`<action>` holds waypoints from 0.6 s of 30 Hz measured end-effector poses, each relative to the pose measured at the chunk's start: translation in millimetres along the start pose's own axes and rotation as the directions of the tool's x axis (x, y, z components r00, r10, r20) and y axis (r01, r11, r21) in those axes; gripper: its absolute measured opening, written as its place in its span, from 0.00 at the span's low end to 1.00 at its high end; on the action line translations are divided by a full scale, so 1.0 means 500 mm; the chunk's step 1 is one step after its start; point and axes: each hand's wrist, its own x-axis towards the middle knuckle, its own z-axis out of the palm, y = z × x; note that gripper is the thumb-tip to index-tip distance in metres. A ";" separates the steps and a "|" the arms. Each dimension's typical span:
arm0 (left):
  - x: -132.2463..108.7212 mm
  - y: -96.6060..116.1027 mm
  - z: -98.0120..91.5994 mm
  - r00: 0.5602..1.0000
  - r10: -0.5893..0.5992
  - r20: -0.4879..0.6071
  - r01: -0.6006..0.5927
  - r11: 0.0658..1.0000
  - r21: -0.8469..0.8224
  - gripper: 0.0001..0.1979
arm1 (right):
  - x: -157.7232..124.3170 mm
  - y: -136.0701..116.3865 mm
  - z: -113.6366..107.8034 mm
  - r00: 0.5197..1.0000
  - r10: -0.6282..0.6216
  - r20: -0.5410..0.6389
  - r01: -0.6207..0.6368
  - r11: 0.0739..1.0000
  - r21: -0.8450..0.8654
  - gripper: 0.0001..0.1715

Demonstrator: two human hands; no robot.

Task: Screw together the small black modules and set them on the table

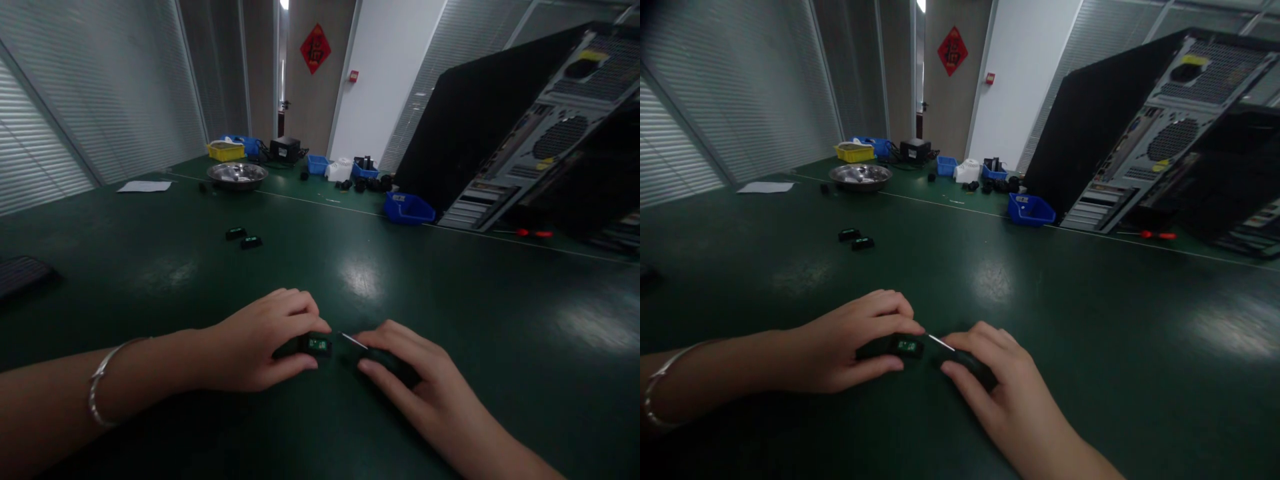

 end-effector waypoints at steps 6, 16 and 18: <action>0.000 0.005 0.005 1.000 0.013 -0.011 -0.013 1.000 0.025 0.10 | -0.008 -0.004 0.006 0.999 -0.029 0.018 0.030 0.996 -0.080 0.17; 0.002 0.009 0.003 0.999 0.011 -0.053 -0.013 0.999 -0.029 0.09 | -0.010 -0.013 0.007 0.992 -0.123 0.026 0.124 0.991 -0.046 0.16; 0.001 0.009 0.004 0.998 0.008 -0.070 -0.010 0.999 -0.033 0.10 | -0.011 -0.011 0.007 0.993 -0.120 0.024 0.121 0.991 -0.060 0.17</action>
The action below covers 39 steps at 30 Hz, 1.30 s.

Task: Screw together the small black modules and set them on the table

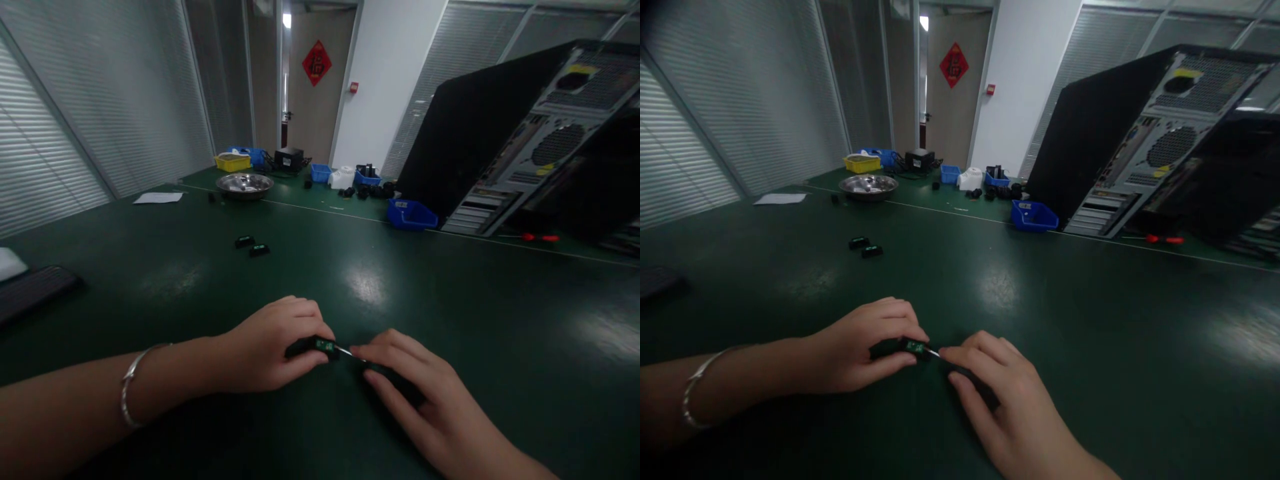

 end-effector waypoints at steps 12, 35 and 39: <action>-0.002 0.000 0.000 0.999 0.026 -0.039 -0.027 0.999 -0.034 0.11 | -0.001 0.006 0.002 0.999 0.002 -0.040 -0.004 0.999 -0.042 0.18; -0.001 0.008 0.008 1.000 -0.011 -0.025 0.007 0.988 -0.152 0.10 | 0.000 -0.005 -0.003 0.999 0.046 -0.024 -0.045 0.999 0.029 0.16; 0.001 0.008 0.010 0.999 -0.024 -0.043 0.016 0.986 -0.168 0.09 | 0.000 -0.006 -0.003 0.998 0.068 0.010 -0.068 0.996 0.053 0.18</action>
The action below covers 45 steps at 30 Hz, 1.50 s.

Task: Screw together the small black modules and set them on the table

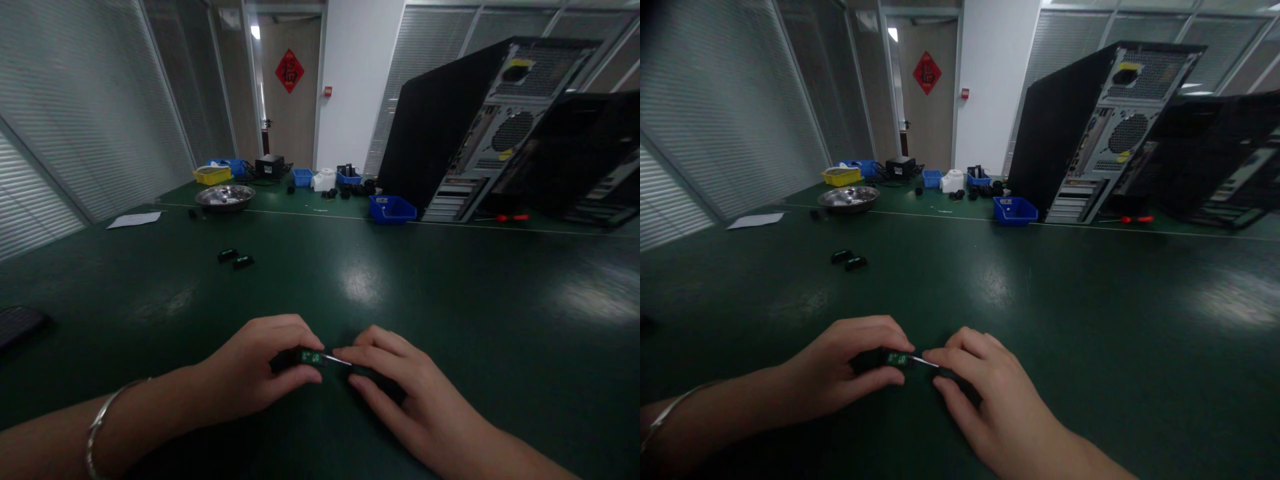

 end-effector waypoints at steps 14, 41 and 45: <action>-0.003 0.004 0.005 0.997 -0.036 -0.075 0.033 0.999 -0.038 0.07 | 0.002 -0.005 0.003 0.997 -0.064 0.036 0.065 0.997 -0.036 0.23; 0.001 -0.002 0.005 0.985 -0.163 -0.052 0.145 0.957 -0.253 0.05 | 0.001 -0.002 0.001 0.997 -0.071 0.036 0.070 0.997 0.023 0.22; 0.001 -0.004 0.005 0.983 -0.178 -0.031 0.163 0.945 -0.284 0.06 | 0.004 -0.003 0.002 0.997 -0.076 0.032 0.076 0.997 0.026 0.22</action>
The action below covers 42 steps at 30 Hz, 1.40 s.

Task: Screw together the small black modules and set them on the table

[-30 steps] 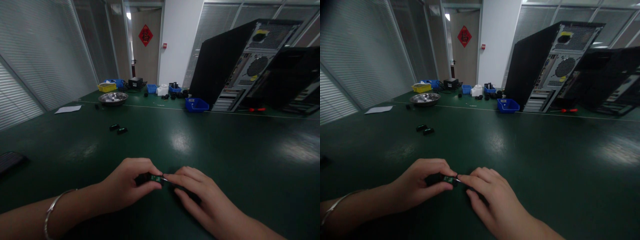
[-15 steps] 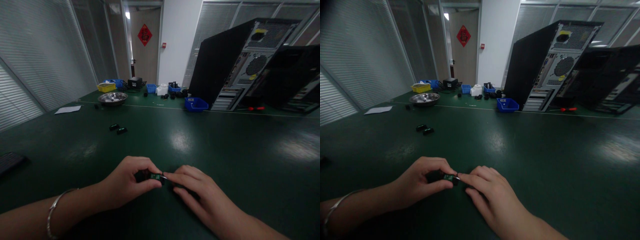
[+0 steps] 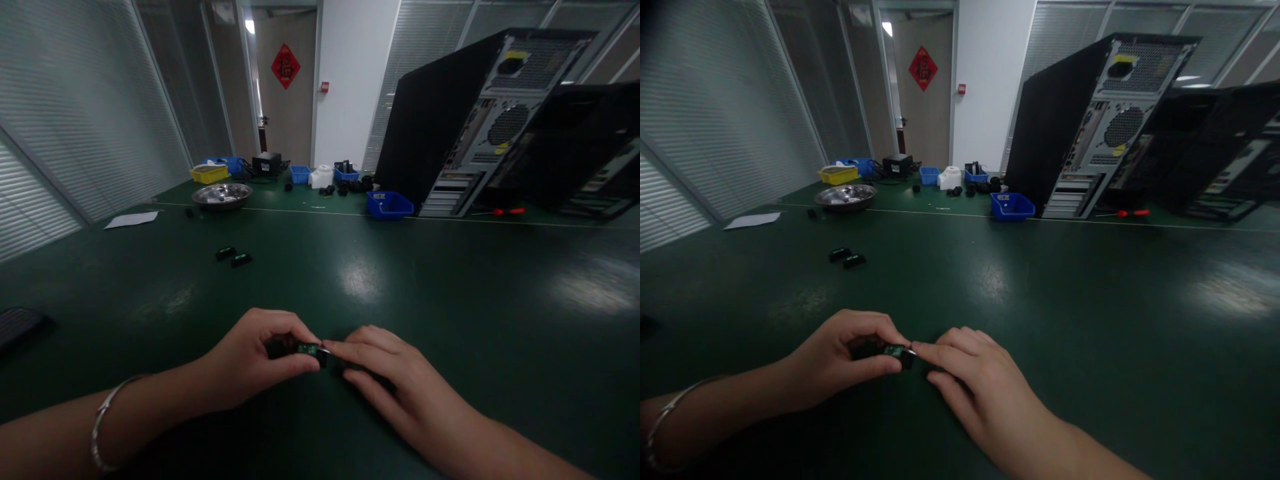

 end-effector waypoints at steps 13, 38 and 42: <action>0.002 0.006 0.003 0.994 -0.108 0.011 0.108 0.988 -0.114 0.07 | -0.006 0.001 0.000 1.000 -0.010 -0.002 0.010 1.000 0.012 0.22; -0.001 0.020 -0.013 0.988 -0.059 0.140 0.010 0.946 0.324 0.10 | -0.003 0.000 0.000 0.993 0.047 -0.104 -0.037 0.994 0.102 0.17; 0.000 0.024 -0.030 0.984 -0.042 0.170 -0.008 0.959 0.282 0.13 | -0.004 0.001 0.000 0.993 0.045 -0.106 -0.032 0.993 0.116 0.17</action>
